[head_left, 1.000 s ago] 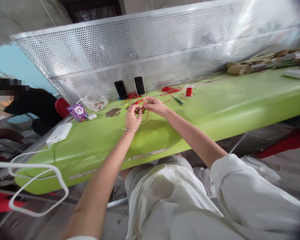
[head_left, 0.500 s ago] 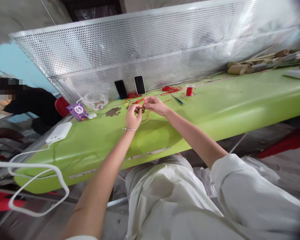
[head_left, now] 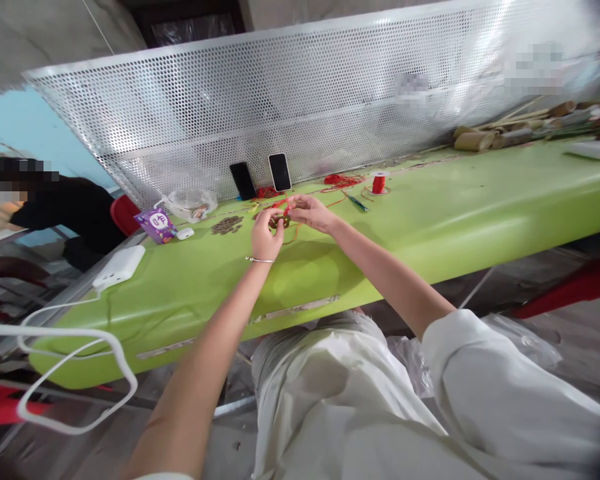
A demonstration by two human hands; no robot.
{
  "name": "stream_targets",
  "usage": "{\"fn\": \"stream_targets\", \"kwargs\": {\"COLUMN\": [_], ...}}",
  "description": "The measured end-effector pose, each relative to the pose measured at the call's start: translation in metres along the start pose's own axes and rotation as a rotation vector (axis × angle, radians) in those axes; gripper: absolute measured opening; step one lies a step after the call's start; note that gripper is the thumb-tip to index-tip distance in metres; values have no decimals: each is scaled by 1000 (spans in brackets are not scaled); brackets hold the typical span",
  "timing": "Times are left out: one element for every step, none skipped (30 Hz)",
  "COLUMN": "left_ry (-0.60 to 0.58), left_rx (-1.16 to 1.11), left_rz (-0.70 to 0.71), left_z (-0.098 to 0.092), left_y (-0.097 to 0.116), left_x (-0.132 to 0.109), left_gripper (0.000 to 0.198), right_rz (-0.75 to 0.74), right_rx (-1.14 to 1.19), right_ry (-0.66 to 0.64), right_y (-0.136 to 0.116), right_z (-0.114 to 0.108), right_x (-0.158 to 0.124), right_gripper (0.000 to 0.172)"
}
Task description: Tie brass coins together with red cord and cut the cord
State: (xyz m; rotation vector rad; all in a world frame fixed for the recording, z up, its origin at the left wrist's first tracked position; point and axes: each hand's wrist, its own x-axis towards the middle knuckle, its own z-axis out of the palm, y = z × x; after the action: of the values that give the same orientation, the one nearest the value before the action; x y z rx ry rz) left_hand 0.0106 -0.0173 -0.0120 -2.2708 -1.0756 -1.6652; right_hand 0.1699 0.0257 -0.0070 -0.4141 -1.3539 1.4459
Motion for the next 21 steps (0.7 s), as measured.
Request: {"fn": "stream_targets", "kwargs": {"left_ry": [-2, -2, -2, -1, 0, 1, 2, 3, 3, 4, 4, 4, 4, 4, 4, 3, 2, 0, -1, -2, -3], "left_rx": [1, 2, 3, 3, 3, 2, 2, 1, 1, 0, -1, -1, -2, -1, 0, 0, 0, 0, -1, -2, -3], "left_rz": [-1, -2, -3, -4, -5, -4, -4, -3, -2, -2, -2, -3, -3, -3, -3, -2, -1, 0, 1, 2, 2], "left_z": [0, 0, 0, 0, 0, 0, 0, 0, 0, 0, 0, 0, 0, 0, 0, 0, 0, 0, -1, -1, -1], "left_y": [0, 0, 0, 0, 0, 0, 0, 0, 0, 0, 0, 0, 0, 0, 0, 0, 0, 0, 0, 0, 0], "left_x": [0, 0, 0, 0, 0, 0, 0, 0, 0, 0, 0, -1, -1, -1, -1, 0, 0, 0, 0, 0, 0], "left_gripper": [11, 11, 12, 12, 12, 12, 12, 12, 12, 12, 11, 11, 11, 11, 11, 11, 12, 12, 12, 12, 13], "right_rz": [4, 7, 10, 12, 14, 16, 18, 20, 21, 23, 23, 24, 23, 22, 21, 20, 21, 23, 26, 30, 33], "right_rx": [3, 6, 8, 9, 10, 12, 14, 15, 16, 17, 17, 17, 18, 19, 21, 22, 24, 26, 27, 28, 29], "right_ry": [2, 3, 4, 4, 4, 2, 0, -2, -3, -4, -5, -6, -6, -8, -10, -11, -12, -12, -12, -12, -11], "right_y": [0, 0, -1, -1, -1, -1, -1, -1, -1, -1, -1, -1, 0, 0, 0, 1, 1, 1, 1, 1, 1], "right_z": [0, 0, 0, 0, 0, 0, 1, 1, 1, 1, 1, 1, 1, 1, 1, 1, 0, 0, 0, 0, 0], "right_x": [0, 0, 0, 0, 0, 0, 0, 0, 0, 0, 0, 0, 1, 1, 1, 2, 2, 2, 2, 2, 3], "right_gripper": [32, 32, 32, 32, 31, 31, 31, 30, 29, 29, 29, 30, 30, 31, 31, 31, 31, 31, 31, 30, 30]}}
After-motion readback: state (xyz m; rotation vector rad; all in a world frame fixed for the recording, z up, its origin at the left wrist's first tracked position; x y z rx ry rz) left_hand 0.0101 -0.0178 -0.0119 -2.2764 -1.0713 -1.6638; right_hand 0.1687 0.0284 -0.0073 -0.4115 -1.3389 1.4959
